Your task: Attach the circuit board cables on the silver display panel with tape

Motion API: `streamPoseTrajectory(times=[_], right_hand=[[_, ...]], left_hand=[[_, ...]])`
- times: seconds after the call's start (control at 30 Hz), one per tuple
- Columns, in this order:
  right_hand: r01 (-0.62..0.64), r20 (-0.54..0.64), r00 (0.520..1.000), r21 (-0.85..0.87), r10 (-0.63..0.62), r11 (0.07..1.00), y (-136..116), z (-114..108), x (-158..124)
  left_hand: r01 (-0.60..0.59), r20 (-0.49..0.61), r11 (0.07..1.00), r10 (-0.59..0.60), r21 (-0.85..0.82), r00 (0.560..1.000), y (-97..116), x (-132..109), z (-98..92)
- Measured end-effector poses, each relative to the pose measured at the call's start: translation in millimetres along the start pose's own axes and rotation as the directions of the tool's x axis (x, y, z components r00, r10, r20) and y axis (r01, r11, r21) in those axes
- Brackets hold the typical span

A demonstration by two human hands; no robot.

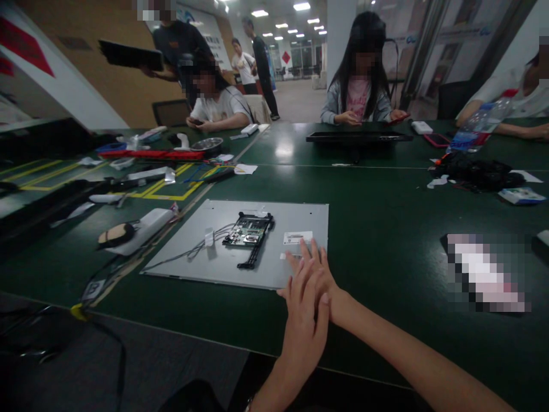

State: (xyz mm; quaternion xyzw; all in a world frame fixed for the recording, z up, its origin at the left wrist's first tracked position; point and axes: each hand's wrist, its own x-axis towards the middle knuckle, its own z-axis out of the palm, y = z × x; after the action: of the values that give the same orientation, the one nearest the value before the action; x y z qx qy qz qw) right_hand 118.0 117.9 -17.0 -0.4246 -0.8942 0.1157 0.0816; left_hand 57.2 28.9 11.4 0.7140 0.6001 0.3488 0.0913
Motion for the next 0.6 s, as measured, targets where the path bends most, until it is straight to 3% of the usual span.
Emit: streamPoseTrajectory(times=[0.13,0.43,0.6], right_hand=[[0.017,-0.053,0.998,0.030,-0.015,0.999,-10.7,2.2,9.2],[-0.007,0.018,1.000,0.082,0.005,0.997,-28.2,-6.0,33.7],[0.032,0.024,0.999,0.070,-0.033,0.997,-31.5,-9.3,41.2]], left_hand=[[-0.003,-0.041,1.000,0.002,-0.026,0.999,0.5,0.7,-2.1],[-0.025,-0.081,1.000,0.026,0.011,0.996,-2.1,-1.9,-3.5],[-0.016,-0.100,0.998,0.022,0.054,0.995,-19.7,14.8,-24.5]])
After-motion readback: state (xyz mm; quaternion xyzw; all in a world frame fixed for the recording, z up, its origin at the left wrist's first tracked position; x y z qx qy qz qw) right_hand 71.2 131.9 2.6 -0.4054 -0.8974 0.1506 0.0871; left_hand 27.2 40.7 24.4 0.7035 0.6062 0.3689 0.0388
